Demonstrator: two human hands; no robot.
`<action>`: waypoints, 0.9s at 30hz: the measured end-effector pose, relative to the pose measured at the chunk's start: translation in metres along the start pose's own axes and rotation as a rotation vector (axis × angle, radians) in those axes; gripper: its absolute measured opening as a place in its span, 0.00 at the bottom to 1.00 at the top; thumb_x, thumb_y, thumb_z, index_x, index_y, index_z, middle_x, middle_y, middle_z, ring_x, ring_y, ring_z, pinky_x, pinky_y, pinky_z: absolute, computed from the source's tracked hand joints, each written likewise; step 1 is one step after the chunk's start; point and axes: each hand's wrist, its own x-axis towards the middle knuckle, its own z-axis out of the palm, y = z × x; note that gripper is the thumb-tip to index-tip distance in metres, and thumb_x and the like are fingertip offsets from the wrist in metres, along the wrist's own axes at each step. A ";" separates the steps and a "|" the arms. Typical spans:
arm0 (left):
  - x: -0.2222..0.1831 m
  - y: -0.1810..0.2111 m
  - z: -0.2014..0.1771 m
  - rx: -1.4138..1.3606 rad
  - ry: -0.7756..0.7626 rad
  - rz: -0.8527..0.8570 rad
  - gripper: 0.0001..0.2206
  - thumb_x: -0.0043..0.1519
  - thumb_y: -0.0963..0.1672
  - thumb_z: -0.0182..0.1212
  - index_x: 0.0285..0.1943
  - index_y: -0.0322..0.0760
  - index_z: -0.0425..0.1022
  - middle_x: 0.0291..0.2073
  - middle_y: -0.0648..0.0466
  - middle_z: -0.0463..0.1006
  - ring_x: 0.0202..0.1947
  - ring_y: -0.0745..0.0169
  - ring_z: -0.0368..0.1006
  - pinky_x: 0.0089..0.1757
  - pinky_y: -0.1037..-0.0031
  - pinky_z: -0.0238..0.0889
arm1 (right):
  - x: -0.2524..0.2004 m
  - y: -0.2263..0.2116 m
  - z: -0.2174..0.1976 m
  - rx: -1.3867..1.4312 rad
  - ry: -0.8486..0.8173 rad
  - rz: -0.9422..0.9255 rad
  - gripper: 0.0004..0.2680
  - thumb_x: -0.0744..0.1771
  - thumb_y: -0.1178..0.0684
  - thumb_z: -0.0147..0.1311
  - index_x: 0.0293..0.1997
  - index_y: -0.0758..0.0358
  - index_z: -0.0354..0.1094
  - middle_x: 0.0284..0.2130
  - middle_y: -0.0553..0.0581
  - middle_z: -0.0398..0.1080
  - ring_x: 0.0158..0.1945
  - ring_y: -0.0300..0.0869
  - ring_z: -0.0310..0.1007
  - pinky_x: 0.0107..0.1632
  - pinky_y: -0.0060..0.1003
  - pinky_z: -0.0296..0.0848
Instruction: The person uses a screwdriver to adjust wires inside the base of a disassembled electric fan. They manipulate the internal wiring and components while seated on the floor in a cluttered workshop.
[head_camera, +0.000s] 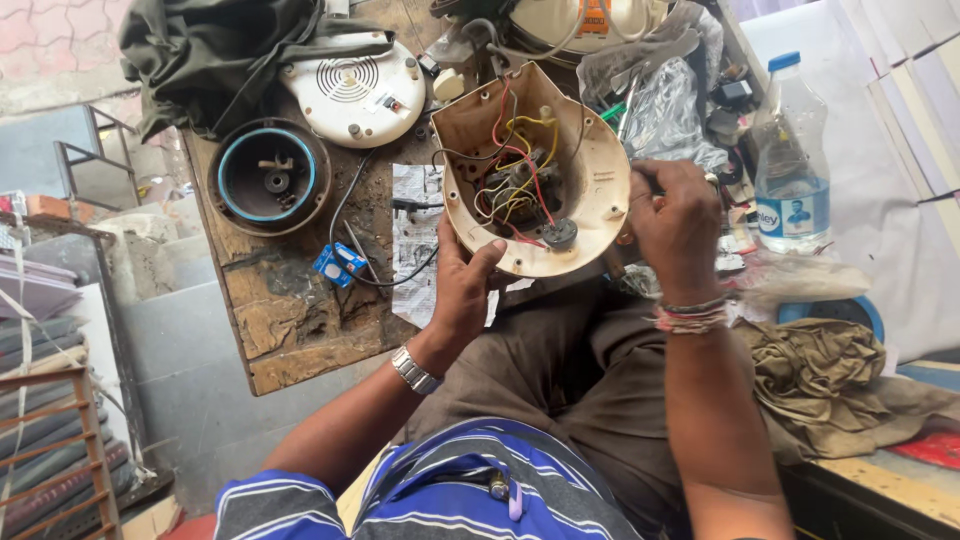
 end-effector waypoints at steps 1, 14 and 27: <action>-0.002 0.000 -0.003 0.045 0.013 -0.005 0.33 0.61 0.39 0.58 0.75 0.41 0.46 0.54 0.46 0.71 0.46 0.55 0.77 0.38 0.69 0.79 | -0.003 -0.007 0.002 0.125 0.099 -0.121 0.04 0.69 0.59 0.61 0.48 0.66 0.75 0.43 0.63 0.75 0.49 0.54 0.75 0.49 0.46 0.74; 0.018 0.062 -0.039 1.075 0.148 0.652 0.06 0.65 0.44 0.68 0.48 0.40 0.82 0.75 0.41 0.62 0.78 0.40 0.51 0.73 0.53 0.47 | -0.028 -0.019 0.019 0.284 0.198 -0.171 0.03 0.69 0.61 0.63 0.47 0.64 0.77 0.53 0.57 0.74 0.58 0.50 0.70 0.55 0.40 0.73; 0.020 0.085 0.003 1.538 -0.035 0.704 0.09 0.58 0.50 0.73 0.37 0.44 0.85 0.78 0.39 0.49 0.77 0.32 0.20 0.69 0.38 0.21 | -0.030 -0.018 0.019 0.282 0.197 -0.193 0.04 0.69 0.60 0.62 0.47 0.64 0.77 0.53 0.57 0.74 0.58 0.49 0.70 0.60 0.42 0.72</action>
